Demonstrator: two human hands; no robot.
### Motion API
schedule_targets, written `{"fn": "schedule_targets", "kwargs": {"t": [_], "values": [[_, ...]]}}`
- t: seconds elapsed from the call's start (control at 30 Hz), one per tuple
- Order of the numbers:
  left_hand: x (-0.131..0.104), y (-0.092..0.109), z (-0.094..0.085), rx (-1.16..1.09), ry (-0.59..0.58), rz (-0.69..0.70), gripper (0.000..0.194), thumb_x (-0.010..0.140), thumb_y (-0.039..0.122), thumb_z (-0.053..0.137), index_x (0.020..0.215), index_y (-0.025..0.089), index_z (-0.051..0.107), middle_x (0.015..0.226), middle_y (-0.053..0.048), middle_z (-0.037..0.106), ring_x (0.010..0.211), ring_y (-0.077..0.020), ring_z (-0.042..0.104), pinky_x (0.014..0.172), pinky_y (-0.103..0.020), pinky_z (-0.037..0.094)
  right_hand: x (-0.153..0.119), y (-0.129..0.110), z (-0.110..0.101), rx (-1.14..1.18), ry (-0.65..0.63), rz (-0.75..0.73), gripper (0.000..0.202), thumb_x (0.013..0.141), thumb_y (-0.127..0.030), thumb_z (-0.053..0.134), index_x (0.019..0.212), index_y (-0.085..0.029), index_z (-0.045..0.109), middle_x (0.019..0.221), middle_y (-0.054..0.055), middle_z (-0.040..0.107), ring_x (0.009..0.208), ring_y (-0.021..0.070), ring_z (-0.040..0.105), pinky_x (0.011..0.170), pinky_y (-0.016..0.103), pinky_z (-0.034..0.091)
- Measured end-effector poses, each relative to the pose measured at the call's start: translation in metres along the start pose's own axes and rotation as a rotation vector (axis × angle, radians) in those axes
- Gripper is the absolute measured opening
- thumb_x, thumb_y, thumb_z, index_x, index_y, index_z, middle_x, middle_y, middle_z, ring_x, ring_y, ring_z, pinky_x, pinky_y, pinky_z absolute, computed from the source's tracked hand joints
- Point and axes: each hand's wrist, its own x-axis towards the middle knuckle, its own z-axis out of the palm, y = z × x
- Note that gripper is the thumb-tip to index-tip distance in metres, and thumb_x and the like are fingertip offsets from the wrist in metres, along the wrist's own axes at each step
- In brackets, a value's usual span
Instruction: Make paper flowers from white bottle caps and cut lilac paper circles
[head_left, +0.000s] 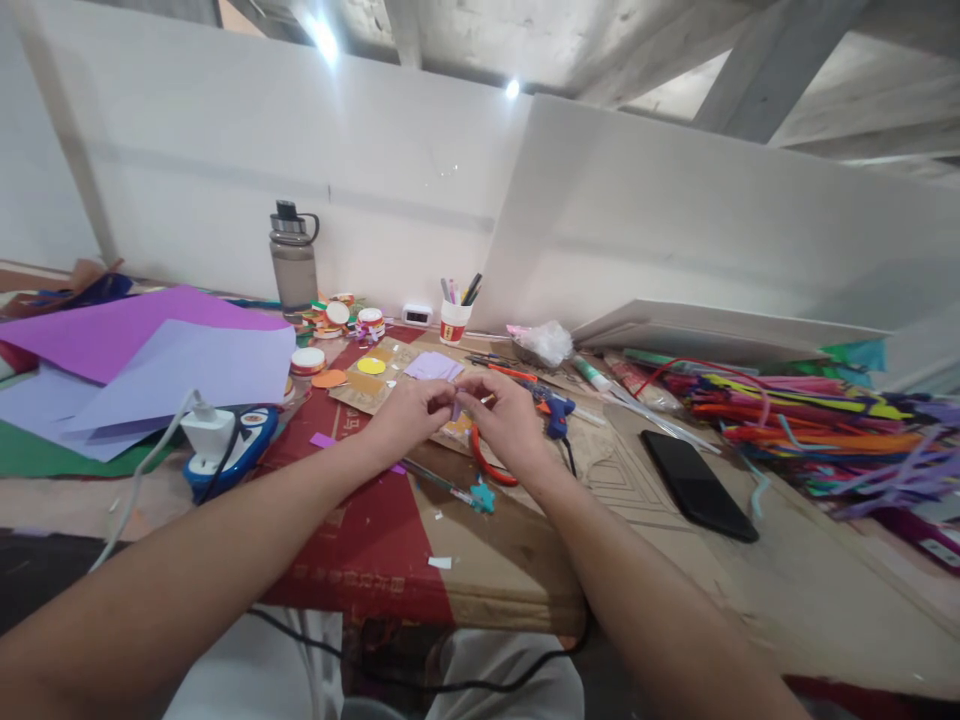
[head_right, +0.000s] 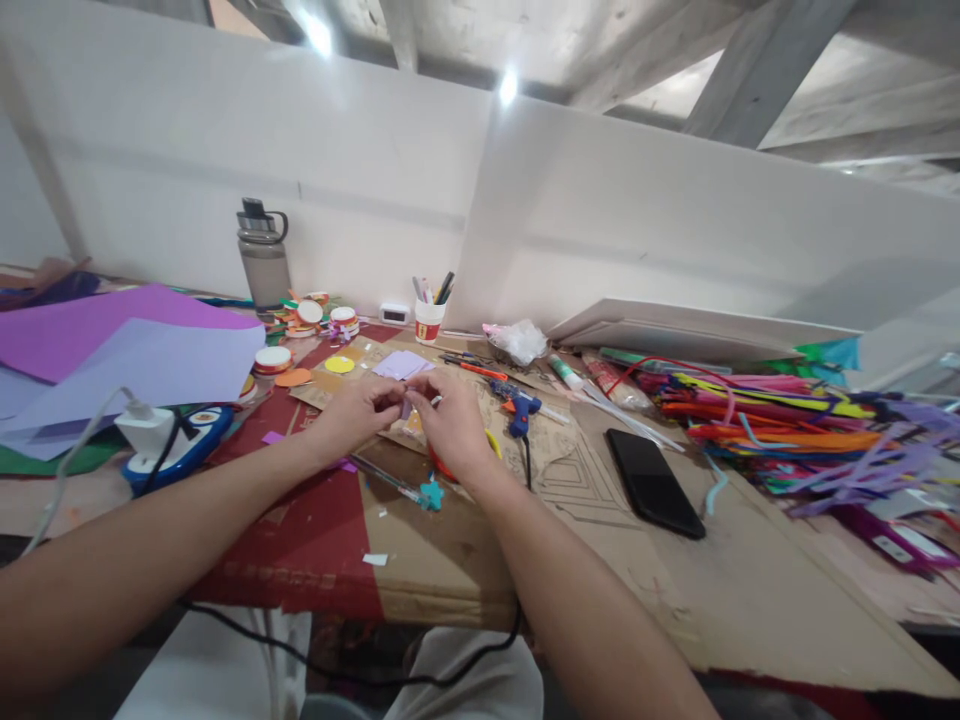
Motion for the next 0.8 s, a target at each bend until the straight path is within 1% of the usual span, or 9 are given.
{"fn": "schedule_targets", "kwargs": {"t": [0.07,0.13,0.2,0.3,0.37,0.47,0.6,0.7,0.8], "values": [[0.000,-0.002,0.001,-0.041,-0.005,-0.025,0.013,0.078,0.017,0.052,0.070,0.016,0.062,0.064,0.002,0.057,0.062,-0.0110,0.048,0.062,-0.024,0.034,0.000,0.000,0.001,0.004,0.004,0.019,0.007,0.080,-0.019,0.060,0.082,-0.019,0.068,0.081,0.002,0.068,0.074,0.0145,0.060,0.070,0.027,0.045],[0.000,-0.004,0.003,-0.129,-0.018,-0.082,0.012,0.078,0.021,0.053,0.073,0.016,0.063,0.064,0.002,0.057,0.062,-0.0107,0.050,0.061,-0.023,0.036,0.001,0.000,0.002,0.031,0.007,0.052,0.006,0.079,-0.019,0.060,0.079,-0.018,0.066,0.079,0.002,0.066,0.072,0.0145,0.059,0.068,0.027,0.044],[-0.001,-0.004,0.004,-0.278,-0.045,-0.176,0.011,0.078,0.024,0.056,0.077,0.016,0.064,0.066,0.002,0.059,0.061,-0.0106,0.053,0.058,-0.022,0.038,0.001,0.000,0.002,0.085,-0.003,0.091,0.005,0.079,-0.020,0.060,0.078,-0.018,0.065,0.077,0.002,0.066,0.071,0.0146,0.058,0.067,0.027,0.044],[0.000,0.001,0.004,-0.578,-0.083,-0.360,0.013,0.077,0.028,0.059,0.082,0.016,0.061,0.071,0.001,0.063,0.055,-0.0098,0.056,0.051,-0.021,0.038,0.001,0.001,0.002,0.194,-0.025,0.155,0.007,0.080,-0.024,0.060,0.078,-0.018,0.064,0.073,0.001,0.064,0.067,0.0136,0.056,0.065,0.027,0.043],[0.001,0.007,0.003,-0.727,-0.092,-0.433,0.015,0.074,0.027,0.064,0.082,0.016,0.059,0.067,0.002,0.063,0.049,-0.0079,0.054,0.048,-0.020,0.038,0.001,0.002,0.002,0.275,-0.040,0.208,0.010,0.080,-0.026,0.061,0.078,-0.017,0.063,0.071,0.000,0.062,0.064,0.0128,0.054,0.063,0.026,0.042],[0.001,0.014,0.001,-0.891,-0.061,-0.518,0.016,0.070,0.022,0.066,0.082,0.015,0.058,0.058,0.003,0.059,0.045,-0.0070,0.052,0.046,-0.018,0.036,0.001,0.001,0.001,0.390,-0.047,0.292,0.011,0.078,-0.029,0.064,0.078,-0.017,0.062,0.069,-0.001,0.060,0.061,0.0114,0.051,0.060,0.026,0.041],[0.001,0.014,0.003,-1.053,-0.034,-0.592,0.022,0.069,0.023,0.070,0.086,0.016,0.058,0.060,0.003,0.060,0.046,-0.0067,0.052,0.044,-0.017,0.033,0.003,0.001,-0.001,0.479,-0.025,0.364,0.014,0.076,-0.031,0.068,0.078,-0.018,0.061,0.069,-0.002,0.058,0.059,0.0105,0.048,0.058,0.025,0.039],[0.000,0.012,0.004,-1.120,-0.045,-0.608,0.022,0.072,0.027,0.072,0.085,0.015,0.058,0.064,0.003,0.060,0.046,-0.0039,0.049,0.044,-0.016,0.032,0.004,0.001,-0.002,0.511,-0.014,0.402,0.014,0.074,-0.031,0.069,0.077,-0.019,0.062,0.069,-0.002,0.057,0.059,0.0104,0.048,0.058,0.025,0.039],[0.001,0.012,0.002,-1.168,-0.032,-0.643,0.022,0.072,0.027,0.074,0.082,0.014,0.058,0.063,0.004,0.057,0.045,-0.0018,0.044,0.044,-0.014,0.029,0.005,0.002,-0.001,0.547,0.001,0.439,0.014,0.072,-0.030,0.070,0.077,-0.019,0.063,0.069,-0.002,0.057,0.059,0.0102,0.048,0.058,0.025,0.038]]}}
